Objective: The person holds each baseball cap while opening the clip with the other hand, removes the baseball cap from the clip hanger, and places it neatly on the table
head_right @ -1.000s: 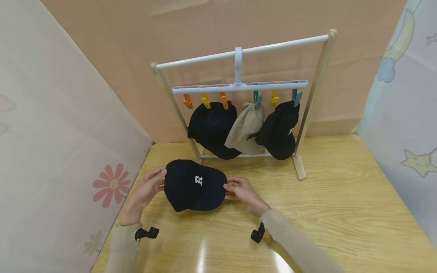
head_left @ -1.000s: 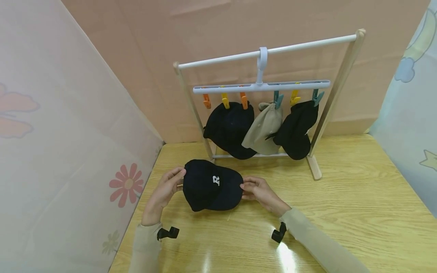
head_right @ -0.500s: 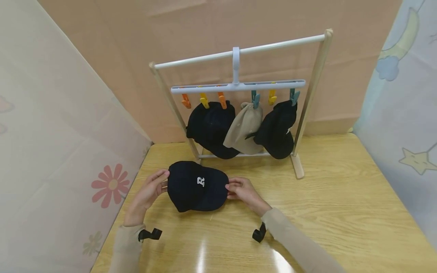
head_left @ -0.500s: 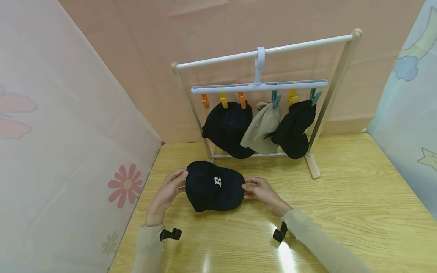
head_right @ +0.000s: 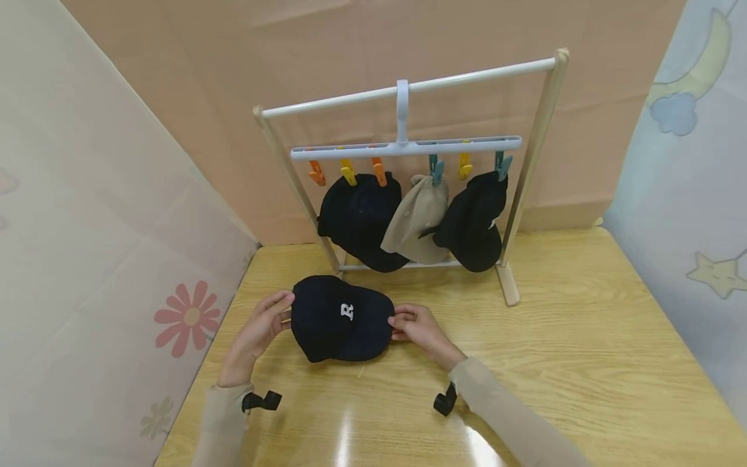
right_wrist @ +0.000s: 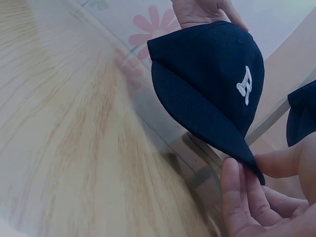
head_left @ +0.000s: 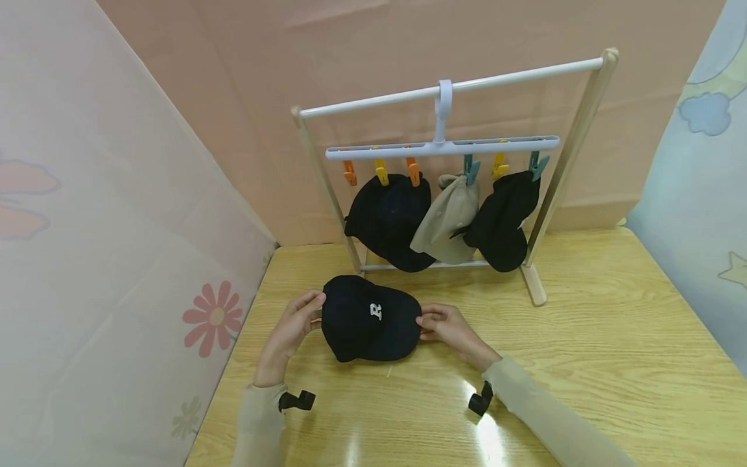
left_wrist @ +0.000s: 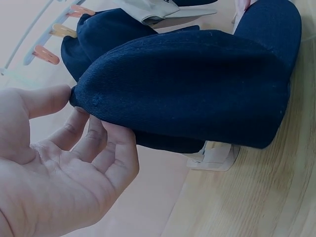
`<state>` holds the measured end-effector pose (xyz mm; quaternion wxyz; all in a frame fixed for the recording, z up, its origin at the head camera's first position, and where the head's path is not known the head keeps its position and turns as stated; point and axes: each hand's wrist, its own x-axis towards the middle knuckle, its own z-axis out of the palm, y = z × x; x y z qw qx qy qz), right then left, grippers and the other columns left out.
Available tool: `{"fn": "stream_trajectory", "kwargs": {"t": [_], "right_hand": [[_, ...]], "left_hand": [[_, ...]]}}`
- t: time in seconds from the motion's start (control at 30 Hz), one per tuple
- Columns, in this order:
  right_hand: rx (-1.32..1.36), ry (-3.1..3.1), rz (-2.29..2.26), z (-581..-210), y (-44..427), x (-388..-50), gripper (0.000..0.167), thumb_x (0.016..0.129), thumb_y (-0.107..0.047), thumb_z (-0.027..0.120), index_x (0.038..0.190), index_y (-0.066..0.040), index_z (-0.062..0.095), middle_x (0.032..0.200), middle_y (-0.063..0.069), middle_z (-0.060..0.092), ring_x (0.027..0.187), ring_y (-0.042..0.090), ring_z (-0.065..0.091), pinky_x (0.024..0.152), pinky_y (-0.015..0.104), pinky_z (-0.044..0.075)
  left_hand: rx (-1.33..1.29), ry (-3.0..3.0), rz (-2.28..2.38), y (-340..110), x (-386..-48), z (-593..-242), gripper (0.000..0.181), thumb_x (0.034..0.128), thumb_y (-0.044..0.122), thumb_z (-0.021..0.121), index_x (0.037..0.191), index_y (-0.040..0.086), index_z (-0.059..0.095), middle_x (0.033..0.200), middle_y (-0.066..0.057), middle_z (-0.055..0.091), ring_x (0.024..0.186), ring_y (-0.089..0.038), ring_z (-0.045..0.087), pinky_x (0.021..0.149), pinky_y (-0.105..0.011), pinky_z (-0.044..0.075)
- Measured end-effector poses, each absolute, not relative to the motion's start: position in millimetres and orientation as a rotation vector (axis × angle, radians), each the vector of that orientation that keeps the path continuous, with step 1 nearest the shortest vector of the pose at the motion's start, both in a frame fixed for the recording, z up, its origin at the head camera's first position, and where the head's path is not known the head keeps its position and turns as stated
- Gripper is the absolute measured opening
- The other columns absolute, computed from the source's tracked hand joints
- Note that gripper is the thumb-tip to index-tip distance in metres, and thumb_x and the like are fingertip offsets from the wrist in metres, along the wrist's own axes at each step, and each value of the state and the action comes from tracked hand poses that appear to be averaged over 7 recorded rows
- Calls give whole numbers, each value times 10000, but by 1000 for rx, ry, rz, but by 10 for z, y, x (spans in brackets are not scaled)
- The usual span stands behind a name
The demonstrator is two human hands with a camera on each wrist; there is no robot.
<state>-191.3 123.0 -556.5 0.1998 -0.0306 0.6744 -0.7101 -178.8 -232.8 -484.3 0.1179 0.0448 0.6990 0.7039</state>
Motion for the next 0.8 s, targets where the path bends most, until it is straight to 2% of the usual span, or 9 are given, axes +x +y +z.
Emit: {"fn": "stream_trajectory", "kwargs": {"t": [0.27,0.47,0.67,0.8], "right_hand": [[-66,1964,-1944,-5577,1217,-1914,434,1054,-60,648,1435,128,554,1165,192,727,865,184,729,814,347,652],[-80,2036,-1892,-5558,1155,-1923,480,1048,-59,651,1453,161,518,1193,263,712,845,192,718,825,394,656],[-83,2074,-1862,-5541,1102,-1926,423,1045,-44,647,1410,151,558,1069,199,712,822,196,701,815,401,656],[-82,2080,-1848,-5573,1085,-1943,417,1046,-44,648,1408,146,563,1063,195,710,810,214,709,792,380,656]], "left_hand": [[92,2042,2062,-2299,-1784,-4872,177,1137,271,547,1105,187,700,1029,48,669,905,-129,700,844,-325,565],[65,2032,2076,-2296,-1796,-4883,177,1140,287,540,1091,178,671,1027,46,643,888,-129,685,837,-320,549],[36,2038,2076,-2310,-1818,-4904,170,1134,299,555,1088,180,668,1027,39,643,895,-139,682,839,-329,544],[38,2036,2077,-2330,-1831,-4925,170,1131,308,561,1083,184,666,1024,39,640,896,-144,677,834,-331,539]]}}
